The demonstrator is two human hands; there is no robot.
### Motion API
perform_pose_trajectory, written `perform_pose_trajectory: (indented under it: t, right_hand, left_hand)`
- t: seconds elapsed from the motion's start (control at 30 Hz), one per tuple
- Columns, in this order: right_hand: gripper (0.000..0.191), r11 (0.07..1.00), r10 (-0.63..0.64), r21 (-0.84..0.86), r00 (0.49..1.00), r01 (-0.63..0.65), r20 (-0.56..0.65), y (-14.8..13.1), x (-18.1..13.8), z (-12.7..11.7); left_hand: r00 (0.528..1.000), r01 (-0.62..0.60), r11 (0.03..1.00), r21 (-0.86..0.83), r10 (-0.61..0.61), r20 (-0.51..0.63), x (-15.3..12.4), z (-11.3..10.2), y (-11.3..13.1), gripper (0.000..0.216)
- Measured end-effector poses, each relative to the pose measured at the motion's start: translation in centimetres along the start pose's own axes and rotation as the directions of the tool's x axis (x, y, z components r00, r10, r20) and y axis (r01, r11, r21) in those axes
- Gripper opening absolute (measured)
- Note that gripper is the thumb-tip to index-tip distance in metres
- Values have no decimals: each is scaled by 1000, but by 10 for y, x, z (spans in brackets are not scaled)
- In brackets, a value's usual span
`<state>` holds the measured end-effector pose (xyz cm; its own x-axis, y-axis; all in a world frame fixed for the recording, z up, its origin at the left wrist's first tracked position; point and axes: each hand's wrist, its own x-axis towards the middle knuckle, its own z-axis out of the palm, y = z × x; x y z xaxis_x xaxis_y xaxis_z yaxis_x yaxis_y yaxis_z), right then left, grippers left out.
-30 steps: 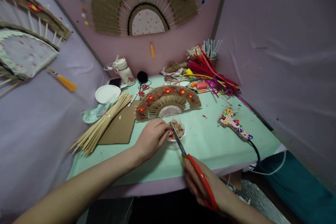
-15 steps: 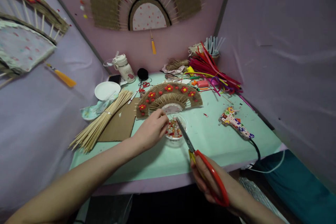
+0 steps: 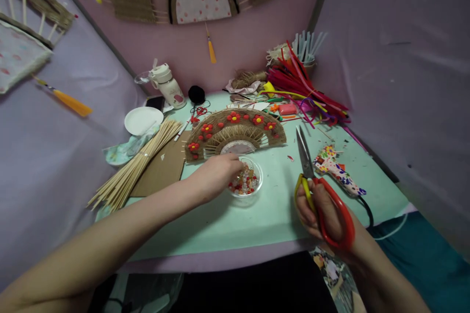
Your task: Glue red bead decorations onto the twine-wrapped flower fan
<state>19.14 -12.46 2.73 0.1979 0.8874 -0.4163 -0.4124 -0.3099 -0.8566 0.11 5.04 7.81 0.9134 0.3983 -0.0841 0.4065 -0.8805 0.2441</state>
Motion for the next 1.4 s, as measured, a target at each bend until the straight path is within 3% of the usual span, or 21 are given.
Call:
perform_pose_trajectory:
  t: [0.17,0.37,0.63,1.0,1.27,1.4]
  right_hand:
    - [48,999,-41,21,999,42,-26,-2,18,1]
    - [46,999,37,39,999,-37,-6,10,22,0]
    - [44,997,36,71,999,-35,-9,18,25,-3]
    - [43,997,13,82,1000,-13,-1,16,24,-3]
    - [39,993,7,121,1000,-8,6,20,25,-5]
    - [40,993,10,121,1000,-10,-2,18,26,-3]
  left_hand:
    - [998,-68,997,-37,68,11,0,-6,-4,21]
    - [959,-142,987,-74,156,235,16,-1,1,14]
    - [882,-137,984,114,68,466,42,2,15,11]
    - [967,-46,993,-105,71,243,16,-41,-6,21]
    - [971,-82,991,-106,103,216,16,-37,-4,17]
    - [971,24,994,104,-48,234,25,-21,3,17]
